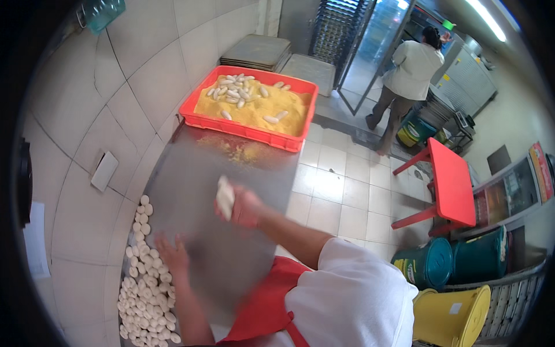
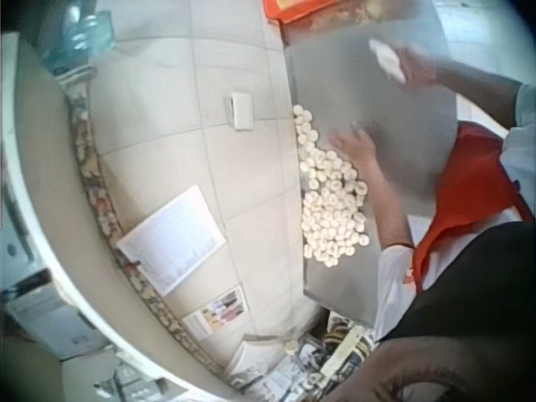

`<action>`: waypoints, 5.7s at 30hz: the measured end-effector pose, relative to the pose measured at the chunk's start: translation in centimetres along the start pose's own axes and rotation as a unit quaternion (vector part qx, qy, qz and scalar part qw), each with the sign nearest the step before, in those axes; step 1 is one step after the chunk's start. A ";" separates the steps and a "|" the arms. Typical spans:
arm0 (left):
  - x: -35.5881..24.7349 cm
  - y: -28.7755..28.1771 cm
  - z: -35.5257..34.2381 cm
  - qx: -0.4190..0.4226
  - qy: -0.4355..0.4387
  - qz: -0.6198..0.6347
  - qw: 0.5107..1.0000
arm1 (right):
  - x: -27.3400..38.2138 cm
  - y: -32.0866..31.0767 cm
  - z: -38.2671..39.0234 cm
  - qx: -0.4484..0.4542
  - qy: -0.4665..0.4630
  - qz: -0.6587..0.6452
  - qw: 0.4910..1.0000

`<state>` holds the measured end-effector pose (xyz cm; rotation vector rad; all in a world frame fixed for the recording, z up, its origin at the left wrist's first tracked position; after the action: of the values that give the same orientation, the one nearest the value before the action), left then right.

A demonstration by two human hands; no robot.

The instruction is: The person rolls individual pieces of dough into oblong shapes on a metal table and places them into a red tray filled with flour.

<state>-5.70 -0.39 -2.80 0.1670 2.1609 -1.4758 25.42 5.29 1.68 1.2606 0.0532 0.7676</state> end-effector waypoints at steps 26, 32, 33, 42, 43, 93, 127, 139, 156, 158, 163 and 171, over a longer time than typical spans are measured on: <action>5.8 -13.2 5.7 -0.361 -0.315 0.543 0.689 | -26.5 9.9 -26.2 0.021 -0.175 0.756 0.631; 3.7 -11.8 21.1 -0.262 -0.432 0.521 0.688 | -27.5 11.8 -26.5 -0.036 -0.339 0.789 0.511; 4.0 -11.5 24.2 -0.288 -0.444 0.518 0.672 | -28.5 11.2 -26.5 0.008 -0.342 0.803 0.487; 2.7 -10.8 26.8 -0.173 -0.298 0.386 0.856 | -19.3 5.8 -25.0 0.059 -0.270 0.635 0.722; 2.7 -11.7 28.1 -0.177 -0.274 0.306 0.894 | -19.1 5.8 -21.8 0.115 -0.289 0.707 0.635; 8.9 -7.2 3.8 0.036 -0.041 -0.112 0.992 | 9.7 1.4 -16.9 -0.109 -0.179 0.105 0.972; -5.4 7.4 24.9 0.278 0.110 0.005 0.954 | -9.7 -8.8 5.4 0.125 -0.189 0.858 0.462; -9.6 3.3 15.5 0.044 -0.003 0.163 0.986 | -7.4 -7.6 1.4 0.061 0.003 0.552 0.832; -3.3 0.8 23.3 0.103 0.118 -0.045 0.987 | -6.6 -11.8 4.6 0.127 -0.228 0.932 0.251; -5.3 1.0 18.5 0.127 0.133 -0.052 0.982 | -7.1 -8.9 1.8 0.152 -0.155 0.960 0.175; -7.0 4.8 8.1 0.110 0.145 -0.051 0.982 | -7.8 -4.9 -6.2 0.154 -0.201 0.935 0.249; -4.6 6.6 5.7 0.036 0.027 -0.154 0.987 | -9.2 -1.9 -11.8 0.122 -0.272 0.924 0.240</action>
<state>2.72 -2.01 -7.67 -0.1087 2.2545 -1.7378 14.24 9.87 -7.34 1.2587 -2.4909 2.2144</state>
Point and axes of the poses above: each hand's wrist, its own z-axis away from the middle knuckle, its own y-axis out of the palm, x = y × z, the point moved 7 cm from there along -z, towards the middle knuckle, and after that the axes turned 7 degrees about -x, right-handed, at the moved point
